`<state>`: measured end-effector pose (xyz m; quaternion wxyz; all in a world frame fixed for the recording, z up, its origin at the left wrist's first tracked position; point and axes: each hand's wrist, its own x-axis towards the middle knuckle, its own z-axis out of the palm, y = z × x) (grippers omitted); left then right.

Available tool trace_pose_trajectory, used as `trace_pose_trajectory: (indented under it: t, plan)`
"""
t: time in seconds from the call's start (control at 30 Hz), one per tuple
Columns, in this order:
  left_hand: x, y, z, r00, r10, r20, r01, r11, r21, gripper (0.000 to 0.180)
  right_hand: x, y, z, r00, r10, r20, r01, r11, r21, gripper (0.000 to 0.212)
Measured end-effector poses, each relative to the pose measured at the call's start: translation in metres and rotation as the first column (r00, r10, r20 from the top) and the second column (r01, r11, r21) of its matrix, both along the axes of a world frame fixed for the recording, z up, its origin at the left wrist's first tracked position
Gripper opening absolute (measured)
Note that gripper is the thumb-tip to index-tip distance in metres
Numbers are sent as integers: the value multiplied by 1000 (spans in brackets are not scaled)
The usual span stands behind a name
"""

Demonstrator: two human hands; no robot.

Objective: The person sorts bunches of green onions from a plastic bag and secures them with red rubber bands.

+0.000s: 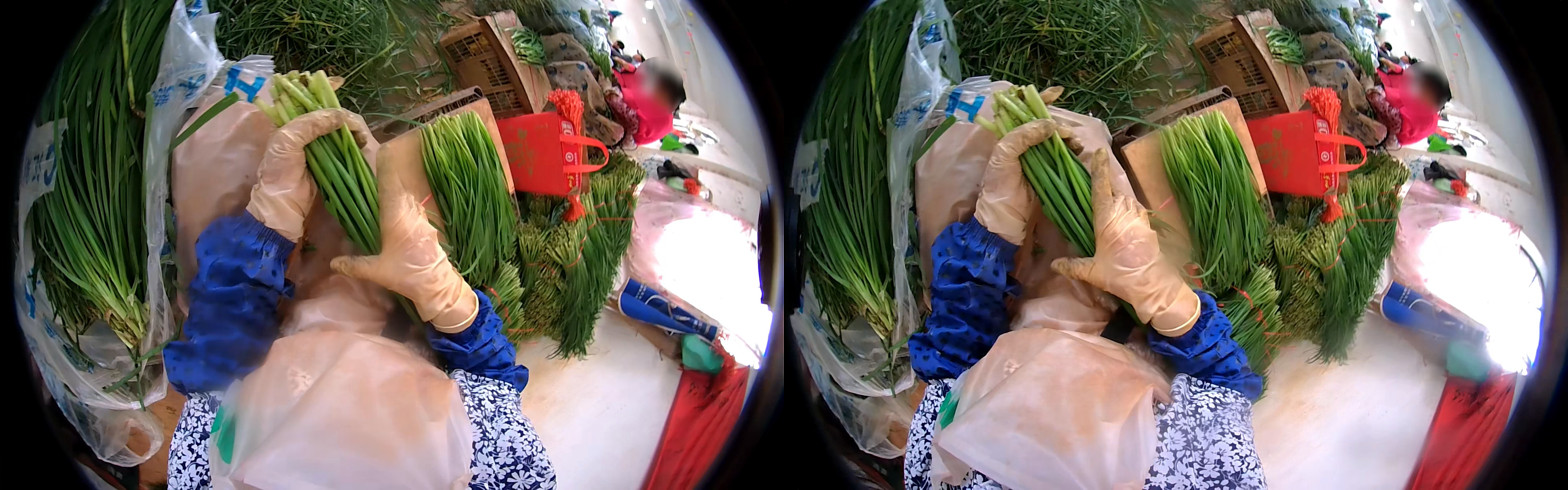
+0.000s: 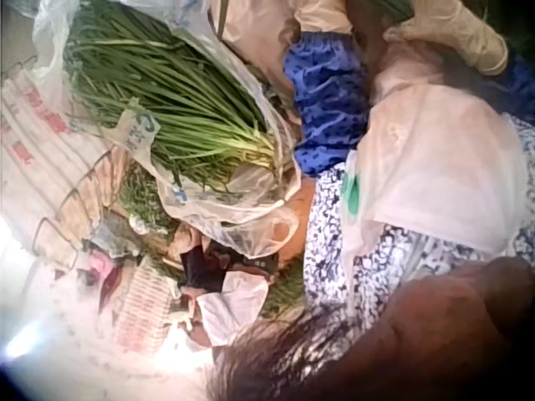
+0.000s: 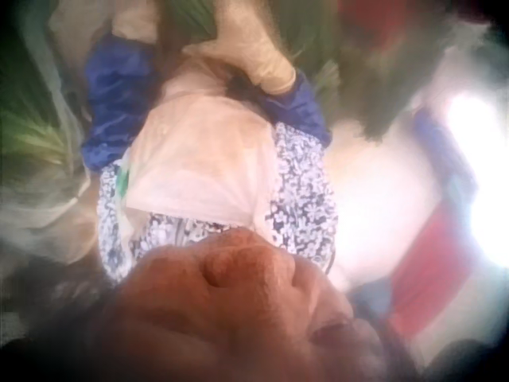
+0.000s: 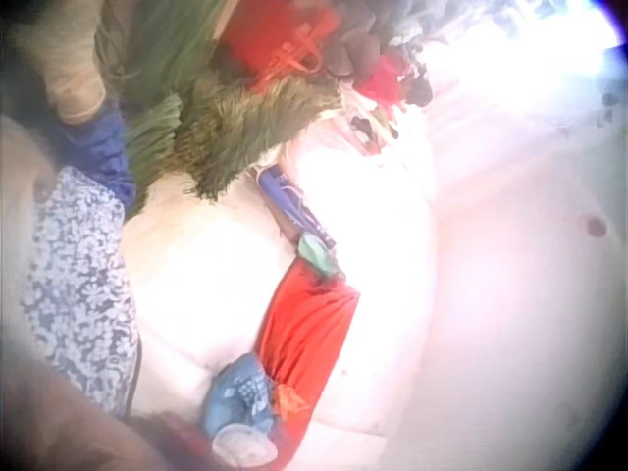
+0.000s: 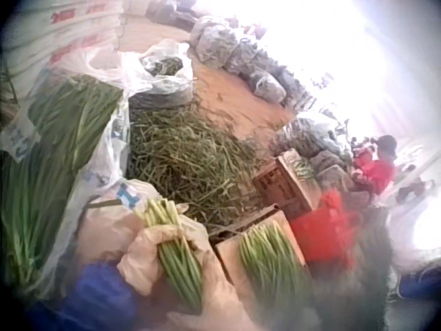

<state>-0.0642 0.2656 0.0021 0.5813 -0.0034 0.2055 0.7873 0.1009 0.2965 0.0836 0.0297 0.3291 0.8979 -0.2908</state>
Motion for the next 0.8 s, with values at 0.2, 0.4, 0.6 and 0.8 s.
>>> trace_pose_trajectory:
  t: [0.2, 0.4, 0.6, 0.8]
  plan:
    - [9, 7, 14, 994, 43, -96, -37, 997, 68, 19, 16, 4, -14, 973, -194, -123, 176, 974, -142, 120]
    - [38, 34, 42, 991, -130, 36, 127, 988, 87, 19, 50, 16, -30, 789, -471, -394, 301, 856, -420, 100]
    - [113, 117, 86, 941, -337, 18, 327, 924, 201, 23, 139, 82, 71, 890, -440, -116, 451, 888, 93, 78]
    - [118, 198, 81, 813, -580, -57, 552, 736, 391, 49, 178, 160, 115, 899, -428, -88, 437, 869, 232, 75]
